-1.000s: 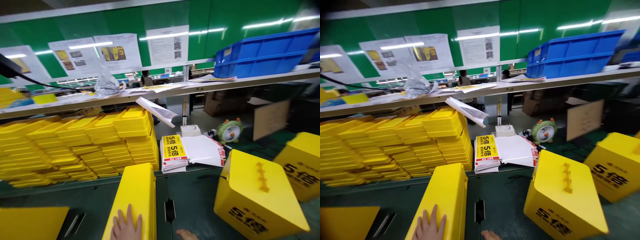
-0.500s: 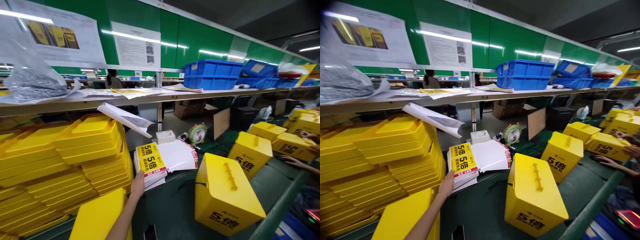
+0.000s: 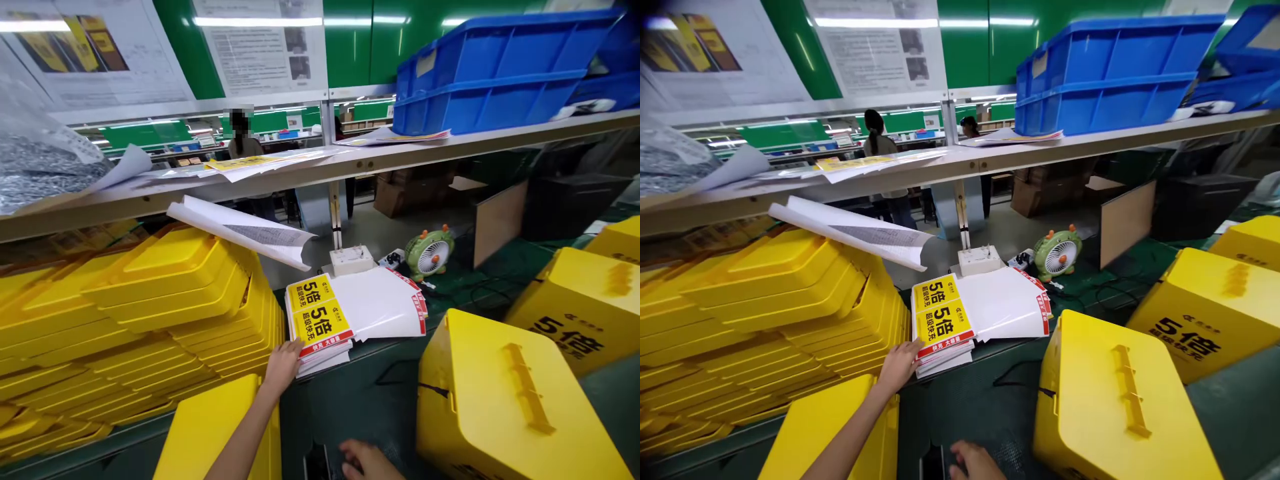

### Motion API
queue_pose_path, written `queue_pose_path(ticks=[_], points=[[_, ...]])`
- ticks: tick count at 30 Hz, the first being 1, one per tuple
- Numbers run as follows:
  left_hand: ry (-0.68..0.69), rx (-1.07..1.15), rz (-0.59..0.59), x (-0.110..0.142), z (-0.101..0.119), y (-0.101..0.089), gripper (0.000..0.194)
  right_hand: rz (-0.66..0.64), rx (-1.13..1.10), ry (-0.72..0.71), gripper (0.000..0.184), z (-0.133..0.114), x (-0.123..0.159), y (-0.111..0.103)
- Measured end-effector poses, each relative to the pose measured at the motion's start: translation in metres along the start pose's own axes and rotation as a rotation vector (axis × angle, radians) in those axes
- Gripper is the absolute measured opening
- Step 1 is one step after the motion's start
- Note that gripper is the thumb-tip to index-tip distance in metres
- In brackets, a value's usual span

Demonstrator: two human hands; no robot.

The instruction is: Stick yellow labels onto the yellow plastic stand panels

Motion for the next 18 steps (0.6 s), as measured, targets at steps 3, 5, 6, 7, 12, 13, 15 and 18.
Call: queue_pose_path(ticks=[3, 5, 6, 7, 12, 13, 15, 18], points=[[-0.009, 0.002, -0.008, -0.007, 0.002, -0.001, 0.017, 0.061, -0.088, -0.035, 0.037, -0.009, -0.029, -0.012], [-0.044, 0.006, -0.008, -0.014, 0.0, -0.005, 0.012, 0.108, -0.179, -0.044, 0.036, -0.013, -0.04, -0.021], [-0.064, 0.013, -0.001, -0.017, -0.002, -0.009, 0.012, 0.116, -0.221, -0.042, 0.035, -0.014, -0.044, -0.024], [-0.082, 0.024, 0.011, -0.019, -0.003, -0.014, 0.013, 0.117, -0.259, -0.035, 0.035, -0.015, -0.048, -0.026], [-0.11, 0.159, 0.119, -0.018, 0.022, -0.046, 0.023, 0.121, -0.614, 0.021, 0.05, -0.026, -0.075, -0.033], [-0.101, 0.197, 0.141, -0.014, 0.035, -0.048, 0.024, 0.136, -0.737, 0.029, 0.053, -0.03, -0.082, -0.037], [-0.078, 0.277, 0.166, -0.006, 0.064, -0.046, 0.025, 0.226, -1.053, 0.019, 0.049, -0.036, -0.094, -0.048], [-0.065, 0.438, 0.183, 0.002, 0.098, -0.03, 0.026, 0.438, -1.419, -0.015, 0.039, -0.03, -0.106, -0.071]])
Point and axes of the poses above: each hand's wrist, its own x-axis away from the middle knuckle, its own y-axis out of the palm, z = x × y, the point moved 8 cm from there along -x, towards the middle knuckle, and after that the axes turned 3 degrees about -y, right-handed, at the moved point
